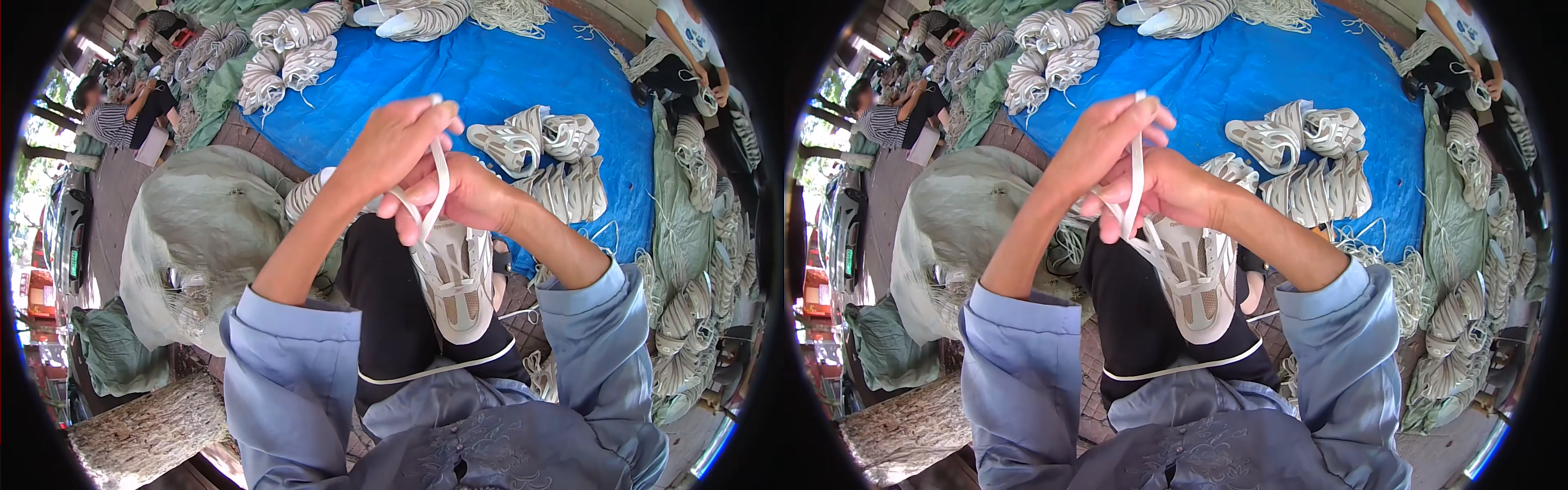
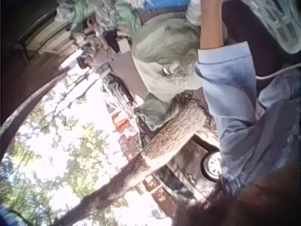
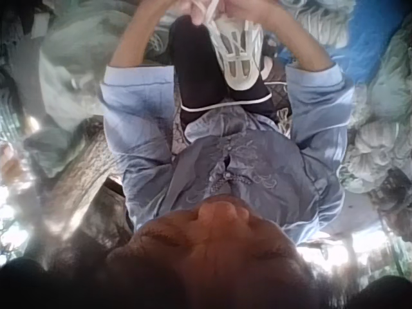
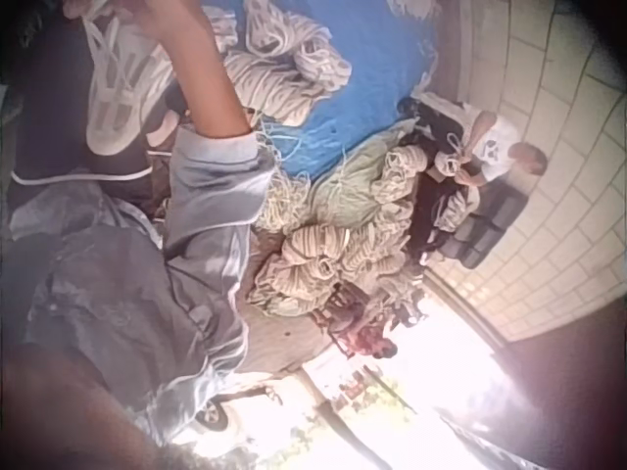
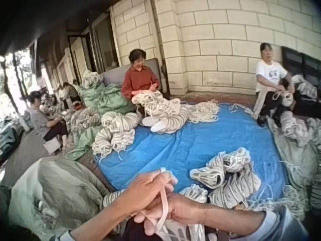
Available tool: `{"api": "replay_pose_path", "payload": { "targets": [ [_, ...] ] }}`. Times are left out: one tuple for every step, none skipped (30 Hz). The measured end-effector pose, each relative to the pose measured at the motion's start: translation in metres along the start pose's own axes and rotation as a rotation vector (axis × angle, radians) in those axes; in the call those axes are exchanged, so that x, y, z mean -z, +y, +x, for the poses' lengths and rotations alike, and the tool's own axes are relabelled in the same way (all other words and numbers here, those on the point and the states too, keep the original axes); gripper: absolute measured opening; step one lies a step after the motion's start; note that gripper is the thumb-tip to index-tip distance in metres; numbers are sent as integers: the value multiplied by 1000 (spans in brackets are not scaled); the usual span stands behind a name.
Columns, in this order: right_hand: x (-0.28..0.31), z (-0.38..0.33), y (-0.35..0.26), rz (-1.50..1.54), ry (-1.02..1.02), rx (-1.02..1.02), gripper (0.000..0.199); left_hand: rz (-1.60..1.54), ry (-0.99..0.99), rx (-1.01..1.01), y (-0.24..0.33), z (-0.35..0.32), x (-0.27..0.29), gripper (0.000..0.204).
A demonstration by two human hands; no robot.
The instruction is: The person sits on the ground and laces a white sneaker resting on their leg. They thread a long white lace through the eyelets, pulling it tight and adjusting the loops to secure the shoe.
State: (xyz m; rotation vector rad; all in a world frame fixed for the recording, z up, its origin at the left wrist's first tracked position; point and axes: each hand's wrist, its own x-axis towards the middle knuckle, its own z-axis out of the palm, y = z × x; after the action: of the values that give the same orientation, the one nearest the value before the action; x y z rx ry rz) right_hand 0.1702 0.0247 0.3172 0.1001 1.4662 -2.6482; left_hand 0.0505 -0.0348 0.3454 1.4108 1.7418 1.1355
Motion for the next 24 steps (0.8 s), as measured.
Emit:
{"api": "replay_pose_path", "payload": {
  "targets": [
    [7,-3,3,22,-30,19,27,-26,-22,23,-6,-10,-2,45],
    [17,-6,8,44,-59,38,28,-139,-1,83,-14,-20,-5,48],
    [23,-8,12,67,-89,54,28,-253,21,146,-24,-32,-10,51],
    [18,-11,16,71,-35,137,28,-369,43,210,-29,-43,-14,54],
    [18,-15,18,88,3,77,28,-431,-7,226,-27,-52,-16,56],
    [19,-19,20,108,38,22,28,-486,-58,243,-24,-60,-17,58],
    [22,-23,22,127,73,-33,28,-542,-109,259,-21,-65,-18,61],
    [24,-25,22,114,134,-48,27,-569,-237,308,-16,-67,-20,59],
    [24,-25,22,102,187,-66,25,-440,-176,321,-16,-77,-27,50],
    [26,-25,21,89,240,-85,24,-400,-191,375,-14,-84,-29,38],
    [27,-26,21,76,292,-103,23,-360,-205,429,-12,-89,-30,28],
    [34,-27,23,14,292,-89,27,-290,-202,415,-12,-92,-29,26],
    [39,-29,23,80,312,-78,27,-220,-198,401,-14,-97,-26,24],
    [43,-31,23,146,330,-68,28,-150,-191,388,-16,-102,-20,23],
    [49,-34,24,211,352,-58,29,-122,-181,404,-14,-107,-12,22],
    [60,-41,29,248,288,15,31,-90,-175,419,-8,-110,-1,22],
    [66,-45,33,263,264,100,31,-59,-169,435,-4,-115,11,21],
    [72,-48,40,281,244,186,31,-21,-116,407,-5,-122,23,21],
    [75,-51,44,300,223,267,31,15,-60,385,-6,-131,34,21],
    [77,-54,46,322,246,291,31,218,19,349,-5,-137,44,19],
    [78,-58,47,342,270,316,32,421,97,309,-6,-142,53,17],
    [81,-63,45,404,243,306,31,616,148,222,-11,-151,64,15],
    [85,-70,44,466,217,295,31,808,194,131,-19,-161,74,13],
    [90,-80,42,464,140,266,30,996,240,34,-26,-170,82,11]
  ]
}}
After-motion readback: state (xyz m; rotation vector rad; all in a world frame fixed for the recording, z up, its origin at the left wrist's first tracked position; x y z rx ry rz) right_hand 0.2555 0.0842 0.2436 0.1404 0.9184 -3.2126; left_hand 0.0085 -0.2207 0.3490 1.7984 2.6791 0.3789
